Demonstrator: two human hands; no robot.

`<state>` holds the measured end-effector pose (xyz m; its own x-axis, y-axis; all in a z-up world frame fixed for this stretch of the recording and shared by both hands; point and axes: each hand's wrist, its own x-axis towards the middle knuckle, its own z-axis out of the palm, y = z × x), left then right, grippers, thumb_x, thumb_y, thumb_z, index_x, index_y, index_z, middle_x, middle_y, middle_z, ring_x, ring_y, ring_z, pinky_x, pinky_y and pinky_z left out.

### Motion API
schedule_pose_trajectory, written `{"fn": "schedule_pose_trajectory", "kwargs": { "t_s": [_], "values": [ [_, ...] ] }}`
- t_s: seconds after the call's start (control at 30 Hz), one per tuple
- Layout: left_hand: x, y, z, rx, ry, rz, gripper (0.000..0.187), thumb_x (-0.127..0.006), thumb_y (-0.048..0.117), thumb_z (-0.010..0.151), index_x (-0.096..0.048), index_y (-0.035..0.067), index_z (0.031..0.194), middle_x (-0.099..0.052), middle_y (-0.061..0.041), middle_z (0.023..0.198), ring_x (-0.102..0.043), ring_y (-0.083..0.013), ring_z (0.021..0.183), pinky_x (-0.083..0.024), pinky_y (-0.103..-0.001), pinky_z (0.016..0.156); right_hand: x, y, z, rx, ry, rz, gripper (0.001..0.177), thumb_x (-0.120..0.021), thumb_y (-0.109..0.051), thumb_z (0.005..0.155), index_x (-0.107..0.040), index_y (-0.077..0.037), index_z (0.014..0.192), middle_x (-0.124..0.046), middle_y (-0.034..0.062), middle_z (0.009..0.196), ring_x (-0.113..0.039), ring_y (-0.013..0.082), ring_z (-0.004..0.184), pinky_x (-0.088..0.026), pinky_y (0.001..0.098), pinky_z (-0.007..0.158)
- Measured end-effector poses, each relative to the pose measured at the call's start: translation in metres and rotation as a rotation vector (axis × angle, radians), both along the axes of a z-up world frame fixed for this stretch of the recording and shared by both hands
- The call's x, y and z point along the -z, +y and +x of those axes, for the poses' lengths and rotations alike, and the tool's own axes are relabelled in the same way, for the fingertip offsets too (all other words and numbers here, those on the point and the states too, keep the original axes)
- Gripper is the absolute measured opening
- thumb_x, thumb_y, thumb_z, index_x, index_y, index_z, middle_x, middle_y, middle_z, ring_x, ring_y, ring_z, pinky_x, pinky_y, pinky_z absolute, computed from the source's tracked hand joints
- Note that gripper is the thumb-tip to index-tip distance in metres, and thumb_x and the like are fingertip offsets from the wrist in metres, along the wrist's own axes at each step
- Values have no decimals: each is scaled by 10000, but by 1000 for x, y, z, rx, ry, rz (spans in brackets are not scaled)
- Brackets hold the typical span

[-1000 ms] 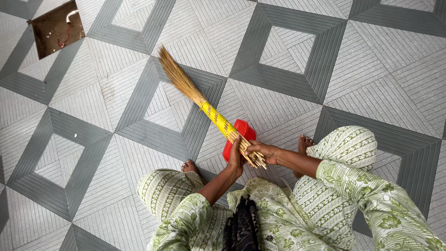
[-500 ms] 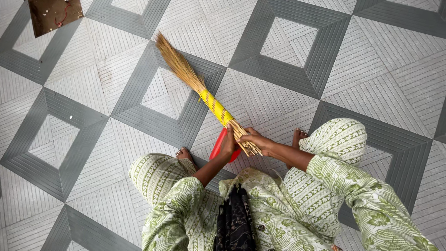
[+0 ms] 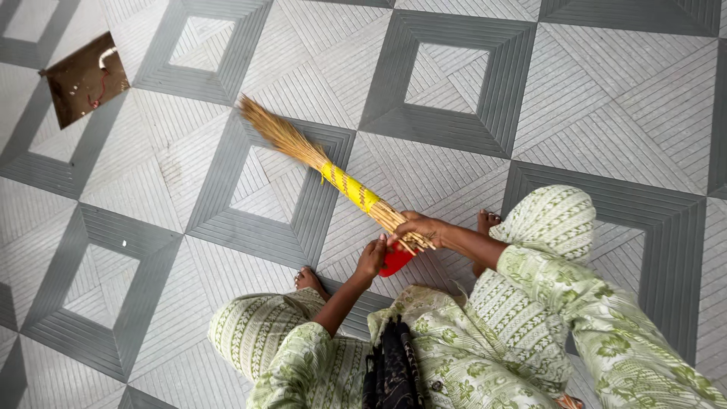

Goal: The person sweeps the floor using a handheld broom and a dustpan, gathering small debris and moving the dustpan to collect the sweepings.

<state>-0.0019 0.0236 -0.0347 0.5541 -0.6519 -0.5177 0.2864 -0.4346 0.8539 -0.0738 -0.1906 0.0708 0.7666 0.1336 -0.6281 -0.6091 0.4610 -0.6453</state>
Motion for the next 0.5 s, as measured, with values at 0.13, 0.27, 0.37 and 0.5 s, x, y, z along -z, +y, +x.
{"fn": "schedule_pose_trajectory", "kwargs": {
  "t_s": [0.13,0.27,0.37,0.5],
  "values": [
    [6,4,6,3,-38,-107,147,-609,183,1001,-619,41,1038,-638,-46,985,-623,-189,734,-543,-301,607,-14,-35,-5,75,-111,35,526,-767,-108,785,-504,30,1218,-750,226,987,-705,184,646,-605,268,478],
    [-8,14,-1,-107,-104,-124,257,-582,56,969,-558,99,1221,-427,-103,1266,-629,-197,1003,-610,-309,682,-28,-82,-35,227,-183,15,637,-762,-123,749,-524,64,1309,-749,181,958,-687,161,641,-599,242,476],
    [-26,24,-8,-100,-250,3,442,-620,-1,926,-493,150,1321,-321,-125,1359,-622,-240,1030,-639,-327,727,-38,-119,-61,471,-232,-14,593,-757,-84,785,-542,69,1315,-734,183,965,-681,158,677,-624,224,585],
    [-33,36,-8,-227,-113,30,700,-654,-51,898,-370,201,1486,-307,-154,1404,-611,-271,1020,-600,-366,787,-43,-149,-87,685,-377,-169,546,-711,-80,845,-557,73,1345,-735,166,994,-681,180,745,-594,253,584]
  ]
}}
